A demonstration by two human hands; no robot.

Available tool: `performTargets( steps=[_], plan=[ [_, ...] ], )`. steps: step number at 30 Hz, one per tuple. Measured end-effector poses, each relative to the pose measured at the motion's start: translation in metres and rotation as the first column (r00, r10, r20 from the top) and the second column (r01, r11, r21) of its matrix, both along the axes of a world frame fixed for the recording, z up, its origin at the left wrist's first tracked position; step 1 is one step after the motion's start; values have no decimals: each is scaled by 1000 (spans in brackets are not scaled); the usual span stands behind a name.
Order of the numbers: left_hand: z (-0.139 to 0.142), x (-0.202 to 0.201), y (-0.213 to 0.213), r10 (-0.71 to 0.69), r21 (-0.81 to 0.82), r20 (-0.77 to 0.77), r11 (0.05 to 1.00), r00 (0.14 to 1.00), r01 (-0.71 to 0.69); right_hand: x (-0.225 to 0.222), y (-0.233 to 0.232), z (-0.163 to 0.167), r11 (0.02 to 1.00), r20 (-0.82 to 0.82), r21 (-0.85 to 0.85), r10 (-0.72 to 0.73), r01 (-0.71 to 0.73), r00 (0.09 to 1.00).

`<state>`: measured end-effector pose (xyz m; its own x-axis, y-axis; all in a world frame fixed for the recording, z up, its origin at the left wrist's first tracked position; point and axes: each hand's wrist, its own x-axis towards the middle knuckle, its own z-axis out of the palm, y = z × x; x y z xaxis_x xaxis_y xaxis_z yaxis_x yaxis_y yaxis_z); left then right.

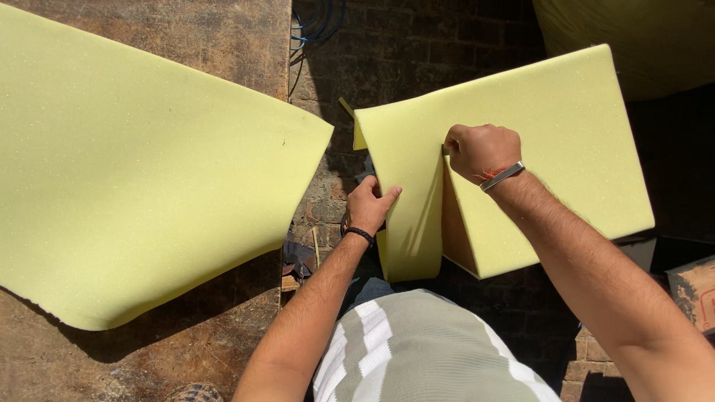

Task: The person cuts yellow foam sheets with a hand saw, trimming strips to size. They apply glue from a container onto a wooden box using a stick, then press and fit the foam pieces onto the box's sides, adjusting and trimming the foam edges to line the box.

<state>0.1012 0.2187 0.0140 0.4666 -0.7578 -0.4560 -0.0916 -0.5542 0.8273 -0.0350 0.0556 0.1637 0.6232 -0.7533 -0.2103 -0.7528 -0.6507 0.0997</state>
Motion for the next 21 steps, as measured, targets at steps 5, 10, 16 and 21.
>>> performTargets(
  steps=[5, 10, 16, 21],
  plan=[
    [-1, 6, 1, -7, 30, 7, 1000, 1000, 7, -8, -8, 17, 1000, 26, -12, 22, -22, 999],
    [-4, 8, 0, -6, 42, 35, 999, 999, 5, -26, -27, 55, 995, 96, -96, -8, 17, 995],
    [-10, 7, -2, -3, 16, 7, 1000, 1000, 3, 51, -53, 24, 998, 40, -16, -63, 64, 997],
    [-7, 7, 0, -18, 22, 12, 1000, 1000, 18, 37, -57, 50, 996, 15, 4, -85, 85, 996]
  ],
)
